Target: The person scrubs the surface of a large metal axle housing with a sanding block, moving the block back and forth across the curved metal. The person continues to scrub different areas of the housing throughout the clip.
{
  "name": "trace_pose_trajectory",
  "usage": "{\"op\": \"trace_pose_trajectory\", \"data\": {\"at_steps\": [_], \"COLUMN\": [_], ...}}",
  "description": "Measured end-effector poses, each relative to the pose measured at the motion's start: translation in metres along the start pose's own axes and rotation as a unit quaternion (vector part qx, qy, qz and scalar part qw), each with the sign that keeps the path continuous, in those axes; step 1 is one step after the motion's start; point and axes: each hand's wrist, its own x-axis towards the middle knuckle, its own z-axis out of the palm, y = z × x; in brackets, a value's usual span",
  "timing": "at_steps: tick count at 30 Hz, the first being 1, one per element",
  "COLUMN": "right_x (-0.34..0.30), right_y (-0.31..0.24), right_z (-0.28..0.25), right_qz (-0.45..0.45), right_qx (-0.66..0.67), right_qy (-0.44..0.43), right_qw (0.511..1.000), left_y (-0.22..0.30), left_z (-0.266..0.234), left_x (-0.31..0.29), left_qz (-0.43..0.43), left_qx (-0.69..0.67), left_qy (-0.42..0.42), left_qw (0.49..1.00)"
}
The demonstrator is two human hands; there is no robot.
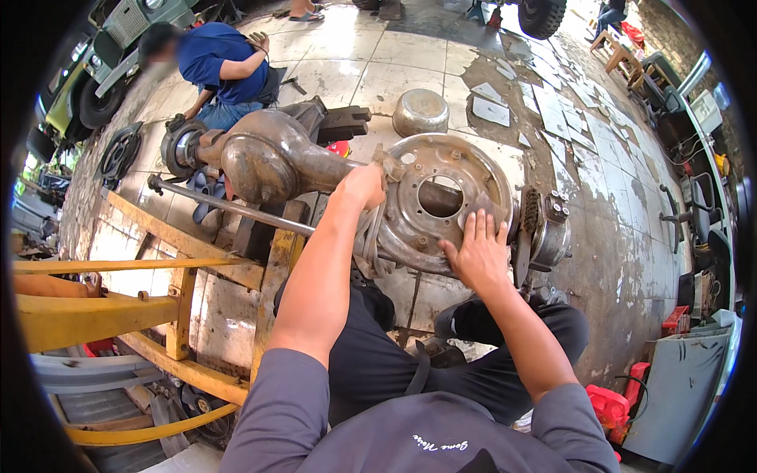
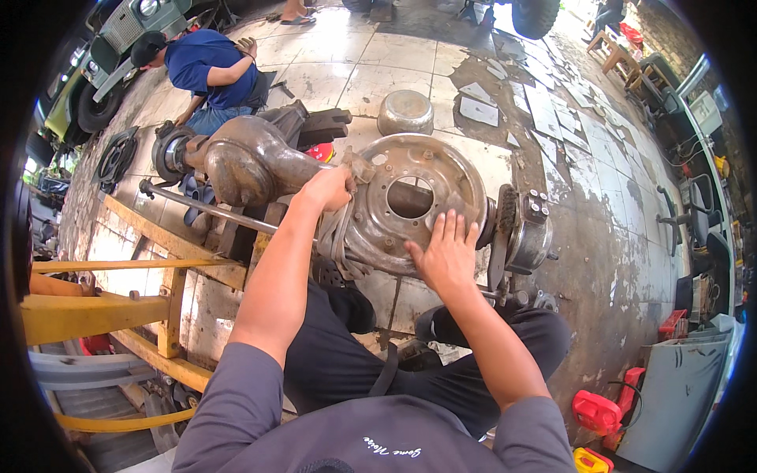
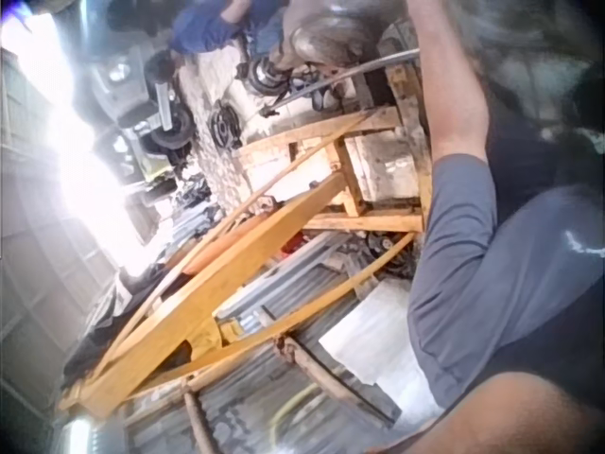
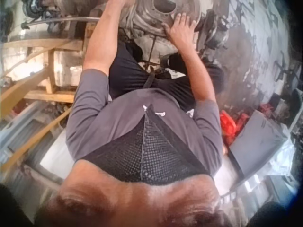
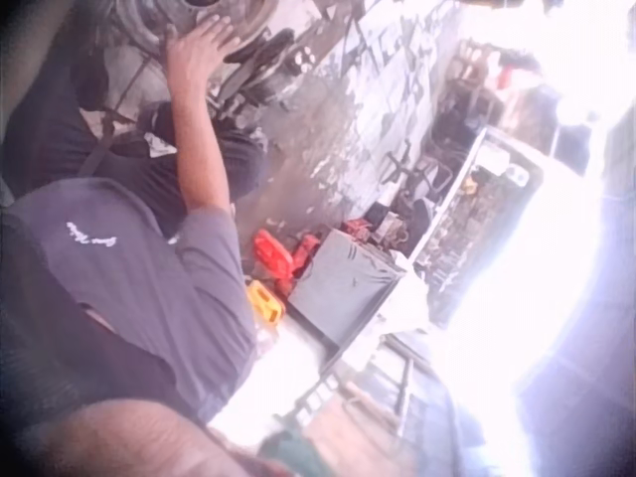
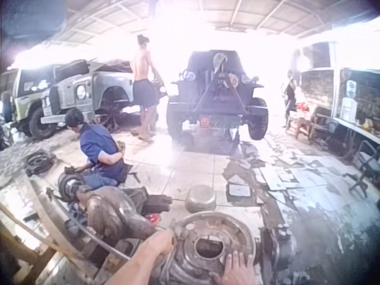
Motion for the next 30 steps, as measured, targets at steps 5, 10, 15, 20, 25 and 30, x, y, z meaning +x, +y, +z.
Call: {"op": "trace_pose_trajectory", "data": {"at_steps": [5, 10, 15, 20, 25, 30], "right_x": [-0.005, 0.001, -0.007, -0.003, -0.016, -0.01], "right_y": [0.005, 0.007, 0.01, -0.003, -0.007, -0.006], "right_z": [-0.006, 0.002, -0.001, -0.003, -0.01, -0.008], "right_qz": [-0.024, -0.018, -0.043, -0.003, -0.017, -0.003], "right_qx": [0.006, 0.003, 0.005, -0.003, 0.014, 0.015], "right_qy": [0.02, 0.016, 0.011, -0.011, -0.03, -0.012], "right_qw": [0.999, 1.0, 0.999, 1.0, 0.999, 1.0], "left_y": [0.004, 0.0, -0.003, 0.004, 0.0, 0.003], "left_z": [-0.005, -0.001, -0.002, -0.003, -0.006, -0.004], "left_x": [-0.002, 0.0, 0.007, -0.002, 0.001, -0.001], "left_qz": [-0.014, 0.013, 0.013, -0.006, 0.002, 0.027], "left_qx": [-0.018, 0.012, 0.012, -0.002, -0.003, -0.008], "left_qy": [-0.015, 0.007, -0.013, -0.017, -0.024, -0.011], "left_qw": [1.0, 1.0, 1.0, 1.0, 1.0, 1.0]}}
